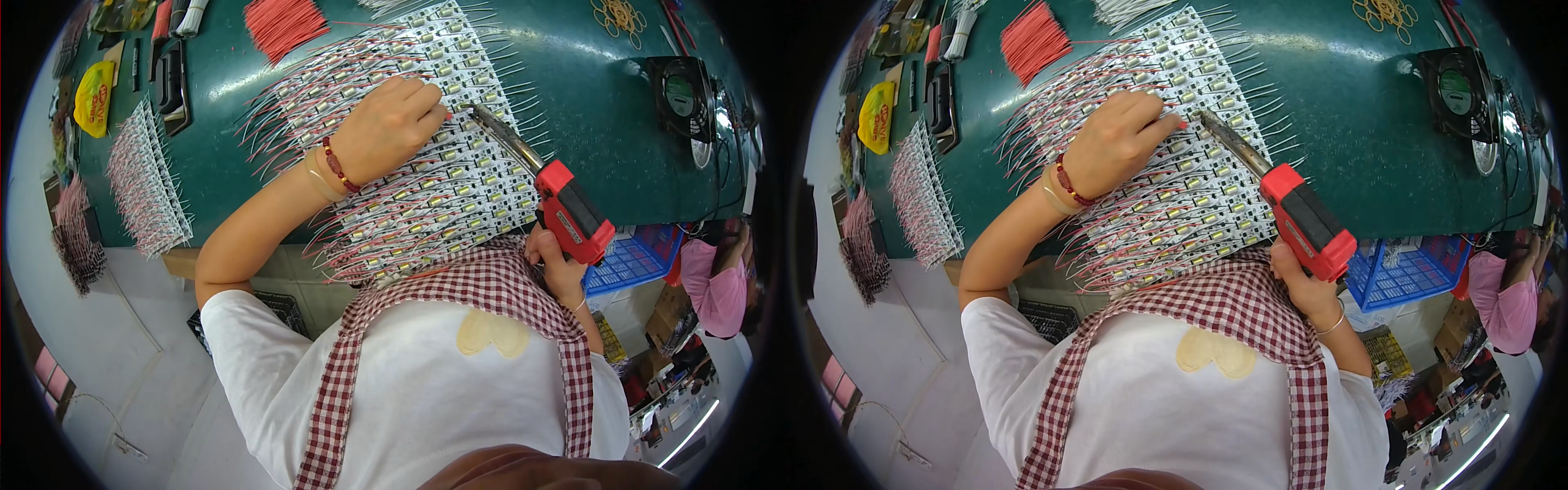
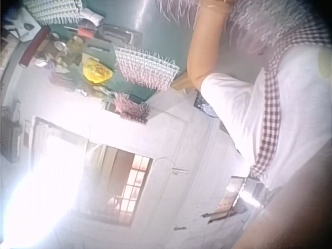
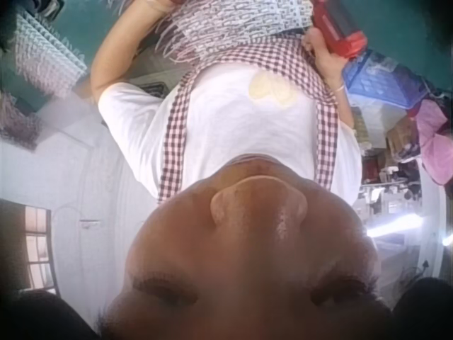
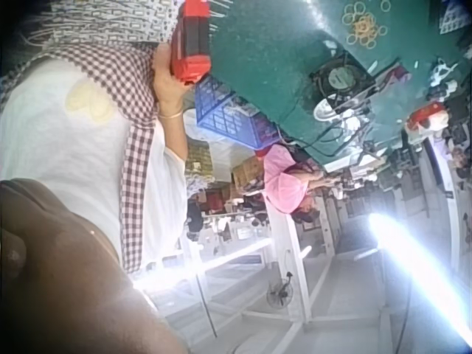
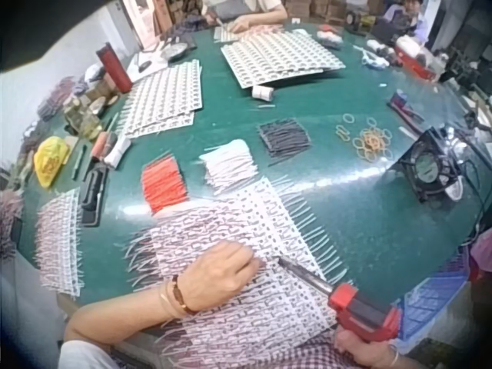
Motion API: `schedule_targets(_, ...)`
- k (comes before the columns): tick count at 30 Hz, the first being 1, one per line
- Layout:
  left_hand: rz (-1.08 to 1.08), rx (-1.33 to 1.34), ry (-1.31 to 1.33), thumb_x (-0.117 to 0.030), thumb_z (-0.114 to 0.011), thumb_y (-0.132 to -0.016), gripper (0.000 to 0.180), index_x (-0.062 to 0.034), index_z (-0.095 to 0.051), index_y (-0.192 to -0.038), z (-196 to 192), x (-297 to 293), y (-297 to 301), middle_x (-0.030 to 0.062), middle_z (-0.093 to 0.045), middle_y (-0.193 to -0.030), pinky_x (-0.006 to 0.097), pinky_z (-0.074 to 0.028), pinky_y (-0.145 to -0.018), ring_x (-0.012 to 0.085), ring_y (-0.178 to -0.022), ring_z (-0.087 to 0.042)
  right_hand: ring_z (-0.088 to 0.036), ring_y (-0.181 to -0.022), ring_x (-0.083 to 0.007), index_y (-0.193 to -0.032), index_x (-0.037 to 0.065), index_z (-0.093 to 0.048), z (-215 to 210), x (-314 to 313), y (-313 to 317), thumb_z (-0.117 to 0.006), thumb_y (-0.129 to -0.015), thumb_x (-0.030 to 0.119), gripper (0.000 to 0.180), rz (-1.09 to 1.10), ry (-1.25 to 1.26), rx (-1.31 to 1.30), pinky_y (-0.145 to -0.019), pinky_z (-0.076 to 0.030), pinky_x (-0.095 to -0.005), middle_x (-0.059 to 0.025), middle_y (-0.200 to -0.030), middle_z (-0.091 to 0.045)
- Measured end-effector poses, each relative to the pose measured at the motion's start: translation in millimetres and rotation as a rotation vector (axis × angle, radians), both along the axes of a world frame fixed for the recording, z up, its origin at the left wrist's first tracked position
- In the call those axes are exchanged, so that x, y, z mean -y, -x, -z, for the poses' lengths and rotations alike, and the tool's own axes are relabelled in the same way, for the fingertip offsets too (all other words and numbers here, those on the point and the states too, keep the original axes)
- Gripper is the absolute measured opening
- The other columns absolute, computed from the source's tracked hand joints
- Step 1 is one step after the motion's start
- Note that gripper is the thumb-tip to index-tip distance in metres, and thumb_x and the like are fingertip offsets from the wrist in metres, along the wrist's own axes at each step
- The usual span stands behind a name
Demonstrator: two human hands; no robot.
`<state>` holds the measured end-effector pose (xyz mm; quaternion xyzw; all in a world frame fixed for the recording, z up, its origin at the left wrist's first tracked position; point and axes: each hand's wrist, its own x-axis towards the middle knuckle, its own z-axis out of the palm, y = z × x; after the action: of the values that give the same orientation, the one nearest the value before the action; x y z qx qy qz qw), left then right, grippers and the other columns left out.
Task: The person solders electronic components onto a sheet of circuit boards using a soldering iron while positioning components and wires by hand.
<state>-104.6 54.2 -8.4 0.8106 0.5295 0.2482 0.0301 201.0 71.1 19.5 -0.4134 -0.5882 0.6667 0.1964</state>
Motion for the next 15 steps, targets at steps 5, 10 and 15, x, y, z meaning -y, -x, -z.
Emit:
schedule_targets(5,0.007,-0.025,0.007,-0.006,-0.063,-0.074,0.014,-0.0027,-0.063,-0.088,-1,-2,1,0.0072,-0.047,-0.076,0.034,-0.042,-0.065,0.0221,-0.072,-0.052,-0.047,-0.05,-0.0123,-0.121,-0.008,-0.044,1,-1,-2,-0.053,-0.092,0.011,0.037,-0.038,-0.042,0.018,-0.049,-0.04,-0.0262,-0.0062,-0.062,-0.052)
schedule_targets(10,-0.005,-0.006,-0.054,-0.004,-0.063,-0.071,0.02,-0.0025,-0.064,-0.091,-10,1,-3,0.0061,-0.048,-0.077,0.033,-0.042,-0.065,0.0217,-0.072,-0.052,-0.047,-0.05,-0.0128,-0.123,-0.008,-0.043,4,1,-9,-0.055,-0.092,0.013,0.039,-0.021,-0.029,-0.037,-0.05,-0.041,-0.0275,-0.0062,-0.062,-0.051)
schedule_targets(15,-0.03,0.124,-0.087,0.003,-0.063,-0.064,0.031,-0.0025,-0.066,-0.094,-10,9,-14,0.0055,-0.046,-0.075,0.032,-0.043,-0.061,0.0214,-0.069,-0.05,-0.047,-0.051,-0.013,-0.124,-0.007,-0.043,6,4,-20,-0.057,-0.092,0.016,0.041,0.015,0.008,-0.053,-0.051,-0.042,-0.0278,-0.0068,-0.063,-0.052)
